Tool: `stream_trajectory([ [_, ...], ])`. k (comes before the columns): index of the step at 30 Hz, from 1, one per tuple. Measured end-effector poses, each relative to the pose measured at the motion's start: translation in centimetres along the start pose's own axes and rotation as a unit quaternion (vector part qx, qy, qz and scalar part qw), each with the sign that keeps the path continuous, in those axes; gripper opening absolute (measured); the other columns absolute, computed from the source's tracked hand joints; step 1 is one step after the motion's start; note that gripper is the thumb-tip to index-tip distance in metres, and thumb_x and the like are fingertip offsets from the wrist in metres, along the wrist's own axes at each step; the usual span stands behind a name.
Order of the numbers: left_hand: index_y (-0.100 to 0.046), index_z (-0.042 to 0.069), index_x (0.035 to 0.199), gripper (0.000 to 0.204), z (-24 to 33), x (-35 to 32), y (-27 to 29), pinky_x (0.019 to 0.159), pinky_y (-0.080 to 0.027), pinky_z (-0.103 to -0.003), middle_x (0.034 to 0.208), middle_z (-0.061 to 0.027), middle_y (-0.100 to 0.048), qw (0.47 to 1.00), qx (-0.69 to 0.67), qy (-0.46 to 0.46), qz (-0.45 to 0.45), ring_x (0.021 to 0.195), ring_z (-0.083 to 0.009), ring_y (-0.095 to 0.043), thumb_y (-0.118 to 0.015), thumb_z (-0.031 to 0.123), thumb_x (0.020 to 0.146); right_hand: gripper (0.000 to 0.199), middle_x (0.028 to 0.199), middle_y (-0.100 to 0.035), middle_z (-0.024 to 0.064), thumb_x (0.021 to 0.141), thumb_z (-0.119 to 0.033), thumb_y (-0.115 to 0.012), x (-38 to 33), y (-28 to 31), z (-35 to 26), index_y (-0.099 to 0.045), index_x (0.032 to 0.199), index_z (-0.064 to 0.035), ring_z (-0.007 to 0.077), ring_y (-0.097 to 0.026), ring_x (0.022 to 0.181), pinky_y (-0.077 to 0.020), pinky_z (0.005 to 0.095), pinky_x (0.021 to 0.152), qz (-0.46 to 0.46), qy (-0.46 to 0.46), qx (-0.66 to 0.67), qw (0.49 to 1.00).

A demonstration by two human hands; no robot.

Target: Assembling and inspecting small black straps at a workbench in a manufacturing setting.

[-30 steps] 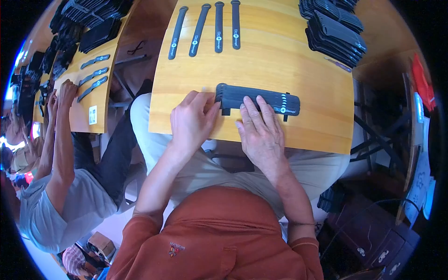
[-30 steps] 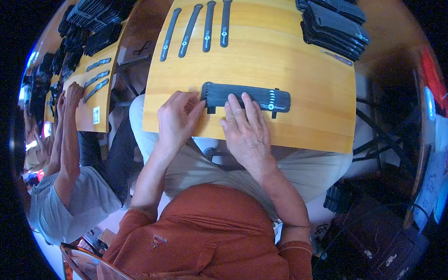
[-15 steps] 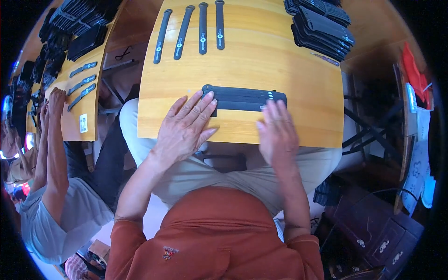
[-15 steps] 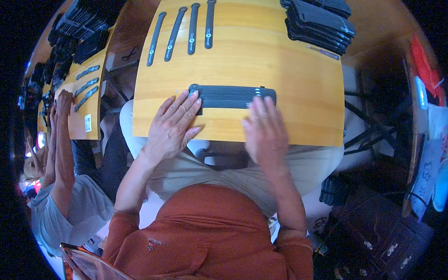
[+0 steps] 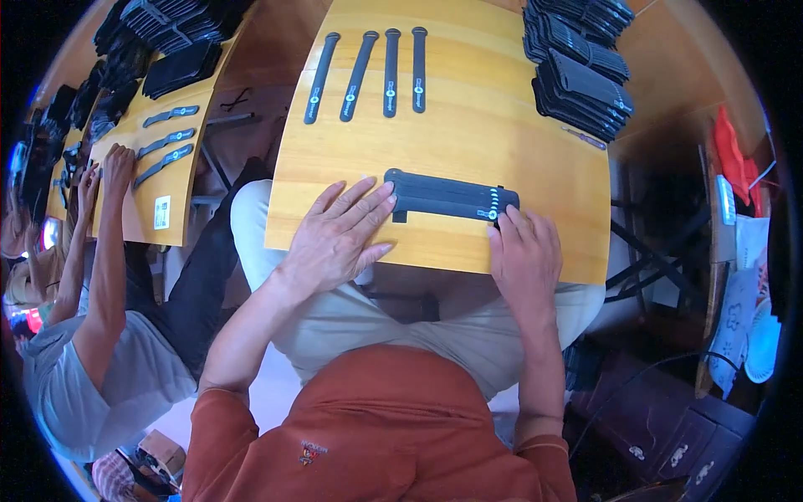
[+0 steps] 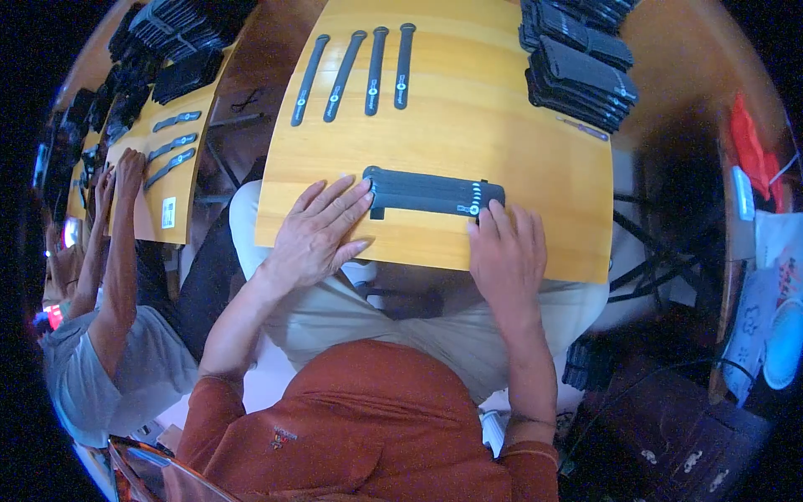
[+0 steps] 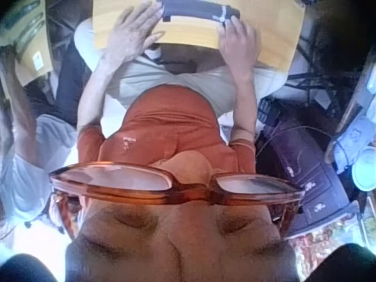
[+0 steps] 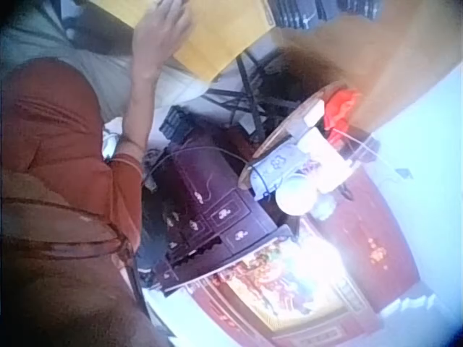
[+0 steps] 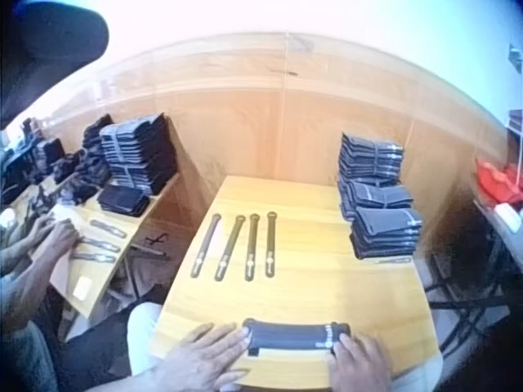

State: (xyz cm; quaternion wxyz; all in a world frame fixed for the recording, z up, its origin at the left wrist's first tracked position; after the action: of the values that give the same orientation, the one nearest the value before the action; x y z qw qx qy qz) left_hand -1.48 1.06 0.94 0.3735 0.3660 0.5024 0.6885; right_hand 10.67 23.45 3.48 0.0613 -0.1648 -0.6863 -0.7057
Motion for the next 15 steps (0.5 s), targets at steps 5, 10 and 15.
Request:
stream_trajectory([
  [5,-0.054,0.007,0.147,0.062,0.0,0.1,0.4,0.121,-0.028,-0.047,0.157,-0.0074,-0.049,1.0,-0.002,-0.014,0.02,0.146,-0.0278,-0.042,-0.058,0.047,0.1,0.027,0.126,-0.068,0.0113,0.088,-0.013,-0.073,7.3,-0.8,-1.9,-0.07,0.113,-0.0036,0.0311,-0.063,0.112,-0.0531,0.0396,0.095,0.038,0.015,0.135,0.99],
  [10,-0.061,0.006,0.14,0.06,-0.2,0.3,0.4,0.119,-0.03,-0.046,0.152,-0.0077,-0.053,0.999,-0.025,-0.016,0.023,0.143,-0.0271,-0.044,-0.061,0.048,0.096,0.035,0.136,-0.065,0.0094,0.095,-0.02,-0.066,14.8,-5.9,-4.1,-0.068,0.125,-0.0042,0.0304,-0.06,0.121,-0.0485,0.0433,0.105,0.074,0.079,0.155,0.982],
  [15,-0.061,0.007,0.14,0.06,-0.2,0.2,0.3,0.119,-0.03,-0.046,0.152,-0.0076,-0.053,0.999,-0.042,-0.009,0.03,0.143,-0.0267,-0.043,-0.063,0.047,0.095,0.036,0.135,-0.067,0.0082,0.098,-0.027,-0.062,16.3,-8.3,-3.0,-0.071,0.124,-0.0039,0.029,-0.06,0.123,-0.0471,0.0425,0.107,-0.02,0.047,0.119,0.992],
])
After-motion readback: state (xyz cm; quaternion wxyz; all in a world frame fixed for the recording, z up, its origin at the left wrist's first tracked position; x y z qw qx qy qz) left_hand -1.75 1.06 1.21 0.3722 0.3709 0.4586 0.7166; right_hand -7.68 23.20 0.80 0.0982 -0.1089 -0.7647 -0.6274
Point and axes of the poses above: each hand's wrist, its own x-axis towards the middle knuckle, its own y-axis out of the back of the hand, z = x × y, the point moved 6 cm from there along x, towards the middle knuckle
